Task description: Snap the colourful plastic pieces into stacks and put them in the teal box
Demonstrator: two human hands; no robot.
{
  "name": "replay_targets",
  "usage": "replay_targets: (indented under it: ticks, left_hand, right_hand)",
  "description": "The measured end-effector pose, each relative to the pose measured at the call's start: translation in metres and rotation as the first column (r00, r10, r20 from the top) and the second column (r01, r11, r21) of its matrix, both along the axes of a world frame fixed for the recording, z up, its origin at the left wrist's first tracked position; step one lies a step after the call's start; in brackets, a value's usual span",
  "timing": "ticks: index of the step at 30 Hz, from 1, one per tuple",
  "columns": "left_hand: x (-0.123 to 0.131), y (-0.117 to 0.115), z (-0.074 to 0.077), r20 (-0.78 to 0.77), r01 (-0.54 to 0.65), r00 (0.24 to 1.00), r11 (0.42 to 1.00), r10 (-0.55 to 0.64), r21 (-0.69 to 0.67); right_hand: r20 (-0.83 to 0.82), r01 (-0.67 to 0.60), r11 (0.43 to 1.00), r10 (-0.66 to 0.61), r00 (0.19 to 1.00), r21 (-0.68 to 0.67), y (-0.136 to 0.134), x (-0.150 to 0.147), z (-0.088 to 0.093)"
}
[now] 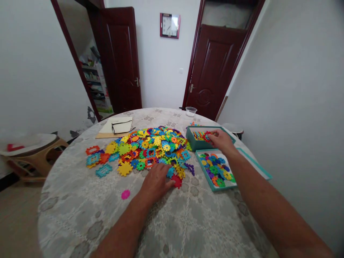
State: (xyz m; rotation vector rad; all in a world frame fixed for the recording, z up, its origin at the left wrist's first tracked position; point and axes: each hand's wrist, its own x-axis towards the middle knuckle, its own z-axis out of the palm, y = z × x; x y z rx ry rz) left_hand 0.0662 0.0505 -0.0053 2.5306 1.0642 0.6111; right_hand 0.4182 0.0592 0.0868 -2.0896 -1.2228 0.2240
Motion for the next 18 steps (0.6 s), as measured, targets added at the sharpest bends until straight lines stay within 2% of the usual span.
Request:
replay_targets:
  ticks: [5,9,14,18]
  left_hand:
    - [0.003,-0.005,0.005,-0.124,0.007,0.992,1.000,-0.007,0.001]
    - [0.004,-0.005,0.007,-0.156,0.008,0.988,1.000,-0.008,0.001]
    - [0.005,-0.006,0.008,-0.185,0.000,0.983,1.000,-0.004,-0.019]
    - [0.006,-0.008,0.010,-0.198,-0.014,0.980,1.000,0.017,0.015]
  right_hand:
    - [0.233,0.211,0.977,-0.202,0.951,-0.012,0.022,0.060,0.007]
    - [0.337,0.288,0.956,-0.252,0.907,-0.063,0.028,0.089,0.002]
    - [0.399,0.317,0.940,-0.243,0.884,-0.130,0.036,0.104,-0.008]
    - [0.414,0.301,0.946,-0.229,0.881,-0.119,0.038,0.100,-0.010]
